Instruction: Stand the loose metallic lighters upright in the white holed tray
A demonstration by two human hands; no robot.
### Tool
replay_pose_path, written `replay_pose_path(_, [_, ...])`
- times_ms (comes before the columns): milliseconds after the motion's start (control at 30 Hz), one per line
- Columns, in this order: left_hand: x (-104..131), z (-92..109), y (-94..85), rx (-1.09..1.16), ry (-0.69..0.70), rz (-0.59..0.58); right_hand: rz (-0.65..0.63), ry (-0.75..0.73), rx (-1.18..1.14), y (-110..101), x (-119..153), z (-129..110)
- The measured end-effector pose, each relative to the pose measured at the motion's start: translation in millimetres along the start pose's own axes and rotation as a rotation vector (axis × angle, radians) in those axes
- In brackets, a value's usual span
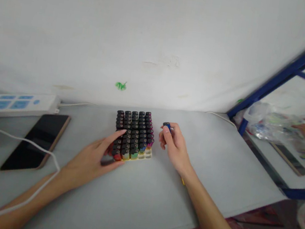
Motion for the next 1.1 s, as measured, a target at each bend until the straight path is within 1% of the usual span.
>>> replay_pose_path(67, [0, 1, -0.4, 0.001, -0.007, -0.010, 0.050, -0.076, 0.022, -6, 1, -5])
replay_pose_path(133, [-1, 2, -0.5, 0.010, -0.006, -0.010, 0.090, -0.143, 0.106, -13, 3, -11])
replay_pose_path(200, [-1, 2, -0.3, 0.013, -0.011, -0.009, 0.079, -0.136, 0.150, -19, 5, -18])
replay_pose_path(233, [0, 2, 0.0, 0.010, -0.017, -0.009, 0.048, -0.110, 0.140, -22, 7, -21])
replay_pose_path(300, [0, 1, 0.6, 0.008, -0.023, -0.012, -0.061, -0.064, 0.091, -26, 11, -27])
replay_pose_path(367, [0, 0, 1.0, 0.017, -0.024, -0.011, -0.188, -0.071, 0.069, -26, 14, -31])
replay_pose_path(433, [1, 0, 1.2, 0.025, -0.023, -0.013, -0.304, -0.095, 0.096, -24, 16, -32])
replay_pose_path(500, [1, 0, 1.0, 0.022, -0.024, -0.023, -0.378, -0.108, 0.138, -20, 17, -30])
replay_pose_path(567, [1, 1, 0.9, 0.013, -0.026, -0.033, -0.416, -0.123, 0.184, -17, 17, -26])
replay_pose_path(667, [2, 0, 1.0, 0.003, -0.017, -0.031, -0.435, -0.193, 0.288, -17, 17, -23])
replay_pose_path(767, [2, 0, 1.3, -0.002, -0.002, -0.028, -0.464, -0.249, 0.372, -18, 18, -27])
replay_pose_path(867, [2, 0, 1.7, 0.020, -0.012, -0.031, -0.487, -0.250, 0.447, -13, 20, -33])
replay_pose_path(1000, [2, -1, 3.4, 0.054, -0.045, -0.021, -0.450, -0.255, 0.609, -2, 22, -33])
replay_pose_path(1100, [3, -2, 5.3, 0.054, -0.064, 0.000, -0.477, -0.253, 0.561, -2, 22, -31])
Point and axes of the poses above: each hand's wrist, its own x-axis away from the middle knuckle, its own y-axis out of the palm, z = x × y, the point moved 1 cm from there along -x, towards the middle knuckle, and after that the axes turned 3 degrees about z, right-handed, at the moved point
